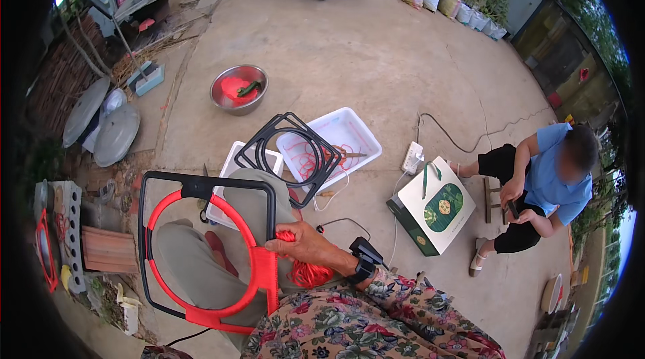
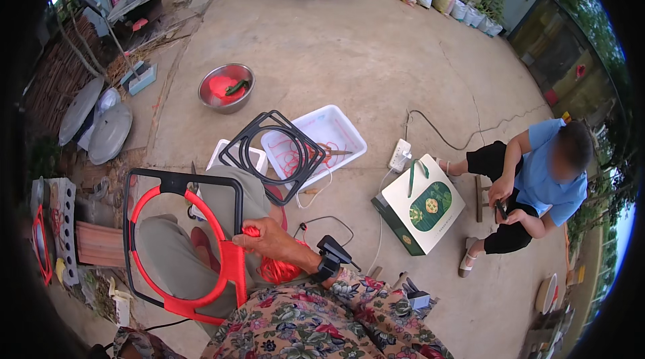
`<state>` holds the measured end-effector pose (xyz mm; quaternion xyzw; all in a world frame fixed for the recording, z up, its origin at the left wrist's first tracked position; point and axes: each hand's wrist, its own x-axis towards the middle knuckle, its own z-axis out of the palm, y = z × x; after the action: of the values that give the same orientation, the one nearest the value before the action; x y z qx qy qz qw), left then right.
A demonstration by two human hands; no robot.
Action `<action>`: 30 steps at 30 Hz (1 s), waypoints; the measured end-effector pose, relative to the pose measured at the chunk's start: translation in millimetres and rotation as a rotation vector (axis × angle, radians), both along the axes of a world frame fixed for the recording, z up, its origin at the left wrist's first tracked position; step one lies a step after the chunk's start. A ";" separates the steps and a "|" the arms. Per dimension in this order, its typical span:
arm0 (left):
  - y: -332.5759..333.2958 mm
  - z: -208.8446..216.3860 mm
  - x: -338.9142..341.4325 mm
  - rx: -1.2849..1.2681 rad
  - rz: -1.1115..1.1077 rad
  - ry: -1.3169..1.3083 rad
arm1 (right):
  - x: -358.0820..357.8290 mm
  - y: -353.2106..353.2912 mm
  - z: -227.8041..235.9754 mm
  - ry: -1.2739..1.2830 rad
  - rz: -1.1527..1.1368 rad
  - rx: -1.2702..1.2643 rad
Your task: Wrapping a red cord around a black plastic frame component.
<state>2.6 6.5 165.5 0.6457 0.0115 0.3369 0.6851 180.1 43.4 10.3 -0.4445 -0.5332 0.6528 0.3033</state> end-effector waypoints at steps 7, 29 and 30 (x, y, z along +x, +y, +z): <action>8.0 -0.3 -0.7 0.037 0.003 0.017 | 0.5 12.1 -2.7 -0.043 0.022 0.028; -194.4 -330.3 -111.7 -0.857 1.482 0.705 | 24.8 27.9 -72.7 -0.058 -0.041 0.102; -213.7 -360.8 -113.2 -0.917 1.550 0.822 | 23.2 29.8 -72.2 -0.057 -0.043 0.100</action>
<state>-110.6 -207.2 -195.3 0.1985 0.7972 0.4049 0.4014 203.3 73.3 -61.9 -0.4584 -0.5639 0.6057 0.3240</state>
